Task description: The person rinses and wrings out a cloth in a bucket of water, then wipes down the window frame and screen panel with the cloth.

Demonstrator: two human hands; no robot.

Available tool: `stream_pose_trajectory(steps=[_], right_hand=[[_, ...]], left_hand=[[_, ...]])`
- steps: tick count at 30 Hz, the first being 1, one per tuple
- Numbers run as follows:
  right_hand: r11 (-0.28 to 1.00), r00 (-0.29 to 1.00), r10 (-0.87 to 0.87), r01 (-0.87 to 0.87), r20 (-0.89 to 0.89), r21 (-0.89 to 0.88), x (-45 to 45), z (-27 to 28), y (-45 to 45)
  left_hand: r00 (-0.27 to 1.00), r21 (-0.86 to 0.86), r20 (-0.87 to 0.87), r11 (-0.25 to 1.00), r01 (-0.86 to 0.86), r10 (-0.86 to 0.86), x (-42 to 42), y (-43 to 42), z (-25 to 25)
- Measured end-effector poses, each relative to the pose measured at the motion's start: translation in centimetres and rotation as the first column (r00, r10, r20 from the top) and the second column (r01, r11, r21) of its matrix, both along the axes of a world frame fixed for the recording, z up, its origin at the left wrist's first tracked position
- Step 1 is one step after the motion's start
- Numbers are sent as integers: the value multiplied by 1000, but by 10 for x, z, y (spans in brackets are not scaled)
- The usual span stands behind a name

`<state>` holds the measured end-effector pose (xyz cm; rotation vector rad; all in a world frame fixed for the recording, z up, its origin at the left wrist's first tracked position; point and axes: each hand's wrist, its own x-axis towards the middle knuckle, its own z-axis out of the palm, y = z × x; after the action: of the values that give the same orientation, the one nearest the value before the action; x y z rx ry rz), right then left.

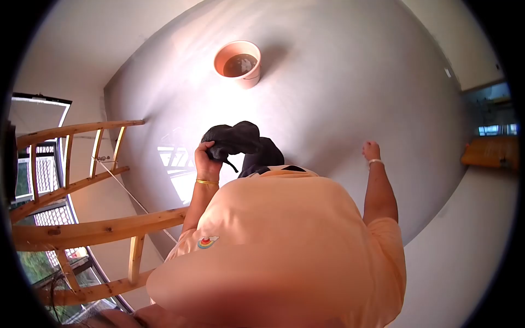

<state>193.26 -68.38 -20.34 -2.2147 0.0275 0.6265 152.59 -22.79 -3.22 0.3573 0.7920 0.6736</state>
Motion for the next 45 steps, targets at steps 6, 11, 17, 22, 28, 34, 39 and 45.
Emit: stream_pose_trajectory(steps=[6, 11, 17, 22, 28, 34, 39, 45], right_hand=[[972, 981, 192, -185, -33, 148, 155, -17, 297], [684, 679, 724, -682, 124, -257, 178, -99, 457], [527, 508, 834, -849, -218, 37, 221, -82, 643], [440, 375, 863, -887, -339, 137, 274, -156, 793], [106, 102, 990, -993, -99, 45, 313, -304, 960], [-347, -308, 938, -842, -159, -414, 246, -394, 1052], [-607, -383, 790, -602, -479, -519, 208, -499, 1067], [-737, -740, 640, -515, -206, -438, 228, -559, 1051]], left_hand=[[989, -168, 53, 977, -129, 140, 118, 151, -72], [984, -358, -39, 917, -174, 172, 246, 298, -119], [927, -214, -251, 918, -335, 280, 370, 406, -204], [831, -140, -496, 921, -363, 253, 428, 453, -328], [127, -79, -983, 930, 359, -133, 461, 490, -487], [-91, -268, -961, 804, 530, -260, 499, 507, -609], [-39, -495, -820, 675, 546, -570, 488, 513, -674], [175, -296, -870, 772, 562, -461, 475, 520, -663]])
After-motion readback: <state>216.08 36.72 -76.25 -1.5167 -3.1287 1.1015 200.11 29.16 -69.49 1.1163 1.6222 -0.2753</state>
